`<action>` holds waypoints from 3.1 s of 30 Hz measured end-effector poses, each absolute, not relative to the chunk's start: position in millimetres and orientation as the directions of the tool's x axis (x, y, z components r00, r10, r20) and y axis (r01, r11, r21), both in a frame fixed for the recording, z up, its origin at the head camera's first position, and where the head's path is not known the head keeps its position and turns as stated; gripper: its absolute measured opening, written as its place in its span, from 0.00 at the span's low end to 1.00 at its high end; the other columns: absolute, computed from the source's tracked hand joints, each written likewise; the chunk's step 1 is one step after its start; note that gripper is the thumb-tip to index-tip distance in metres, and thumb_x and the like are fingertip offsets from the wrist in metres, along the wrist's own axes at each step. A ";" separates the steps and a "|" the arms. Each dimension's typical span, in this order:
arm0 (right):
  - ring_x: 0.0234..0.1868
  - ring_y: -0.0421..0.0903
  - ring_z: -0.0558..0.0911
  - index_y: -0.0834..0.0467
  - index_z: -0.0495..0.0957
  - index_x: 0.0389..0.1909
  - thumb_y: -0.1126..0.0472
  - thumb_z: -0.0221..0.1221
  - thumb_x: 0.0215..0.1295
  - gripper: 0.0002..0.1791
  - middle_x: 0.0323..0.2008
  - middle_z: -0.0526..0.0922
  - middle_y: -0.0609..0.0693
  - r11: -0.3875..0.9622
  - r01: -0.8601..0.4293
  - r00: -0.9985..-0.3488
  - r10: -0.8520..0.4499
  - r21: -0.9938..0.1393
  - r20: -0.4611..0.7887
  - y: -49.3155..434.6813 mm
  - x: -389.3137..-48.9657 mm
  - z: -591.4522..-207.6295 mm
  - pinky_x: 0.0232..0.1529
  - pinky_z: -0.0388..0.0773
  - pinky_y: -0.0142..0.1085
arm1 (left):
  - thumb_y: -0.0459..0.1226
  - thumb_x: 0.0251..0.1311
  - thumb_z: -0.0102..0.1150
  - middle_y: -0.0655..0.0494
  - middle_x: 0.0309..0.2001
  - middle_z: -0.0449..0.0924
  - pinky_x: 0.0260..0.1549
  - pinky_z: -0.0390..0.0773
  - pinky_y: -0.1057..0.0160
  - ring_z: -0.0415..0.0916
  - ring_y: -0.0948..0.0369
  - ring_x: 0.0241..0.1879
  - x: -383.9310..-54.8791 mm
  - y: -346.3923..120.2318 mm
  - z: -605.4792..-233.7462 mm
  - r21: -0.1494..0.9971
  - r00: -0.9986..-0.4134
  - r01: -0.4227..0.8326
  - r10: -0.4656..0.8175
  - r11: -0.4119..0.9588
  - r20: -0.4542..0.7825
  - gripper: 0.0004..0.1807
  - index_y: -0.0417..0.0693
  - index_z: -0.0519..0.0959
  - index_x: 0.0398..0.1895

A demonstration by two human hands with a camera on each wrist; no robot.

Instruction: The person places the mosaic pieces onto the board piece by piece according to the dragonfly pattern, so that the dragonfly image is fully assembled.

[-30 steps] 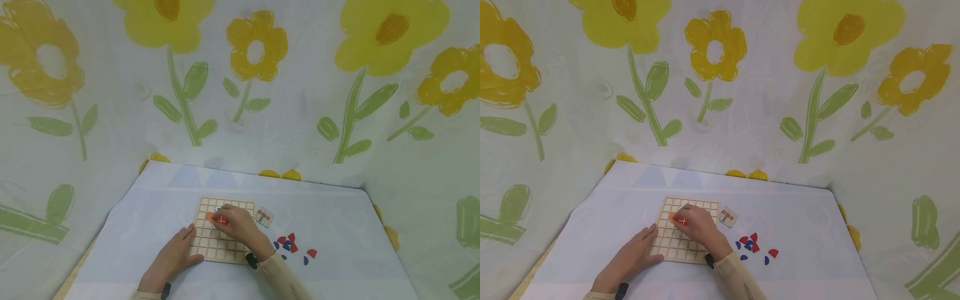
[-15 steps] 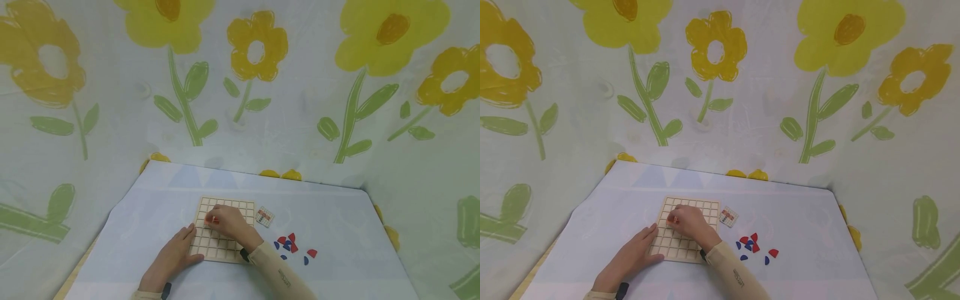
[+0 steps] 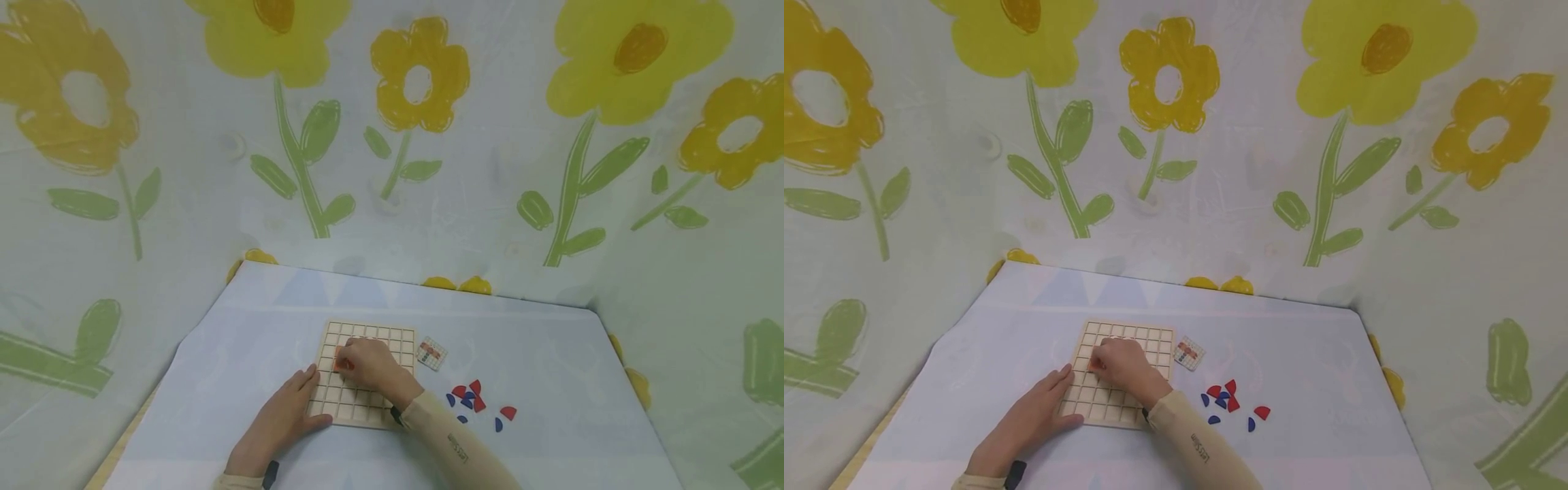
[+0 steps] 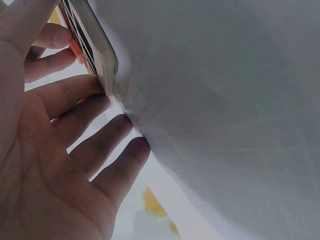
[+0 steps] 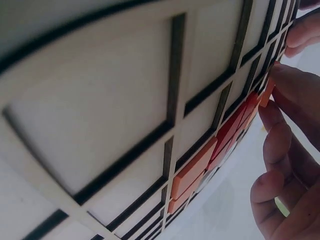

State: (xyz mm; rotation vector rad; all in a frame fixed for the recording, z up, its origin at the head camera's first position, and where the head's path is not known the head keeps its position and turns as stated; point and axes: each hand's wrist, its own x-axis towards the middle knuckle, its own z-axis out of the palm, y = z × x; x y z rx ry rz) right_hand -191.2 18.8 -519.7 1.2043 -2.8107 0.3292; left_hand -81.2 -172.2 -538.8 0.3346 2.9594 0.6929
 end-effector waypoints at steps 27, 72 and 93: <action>0.30 0.31 0.75 0.45 0.91 0.42 0.52 0.68 0.66 0.06 0.36 0.83 0.37 0.696 -0.703 -0.712 -0.690 -0.147 0.134 11.7 -190.1 -526.5 0.29 0.75 0.22 | 0.57 0.54 0.72 0.40 0.76 0.59 0.70 0.64 0.41 0.59 0.39 0.73 -80.3 -173.0 -534.9 0.458 -0.972 0.193 0.234 0.868 -0.035 0.51 0.33 0.66 0.72; 0.25 0.32 0.70 0.47 0.85 0.52 0.55 0.75 0.57 0.21 0.41 0.85 0.39 0.884 -0.390 -0.889 -0.289 -0.257 0.356 188.2 -128.8 -509.9 0.20 0.67 0.22 | 0.59 0.52 0.72 0.44 0.77 0.58 0.73 0.62 0.44 0.56 0.42 0.75 -82.9 -169.0 -541.8 0.433 -0.979 0.140 0.190 0.890 -0.074 0.54 0.37 0.64 0.75; 0.36 0.47 0.80 0.58 0.84 0.47 0.50 0.72 0.60 0.20 0.38 0.85 0.50 0.964 0.033 -0.996 0.010 -0.265 -0.089 246.5 -138.6 -512.2 0.40 0.85 0.47 | 0.58 0.54 0.71 0.43 0.77 0.57 0.73 0.61 0.45 0.55 0.42 0.75 -84.1 -169.8 -540.9 0.427 -0.974 0.151 0.207 0.891 -0.088 0.53 0.35 0.63 0.75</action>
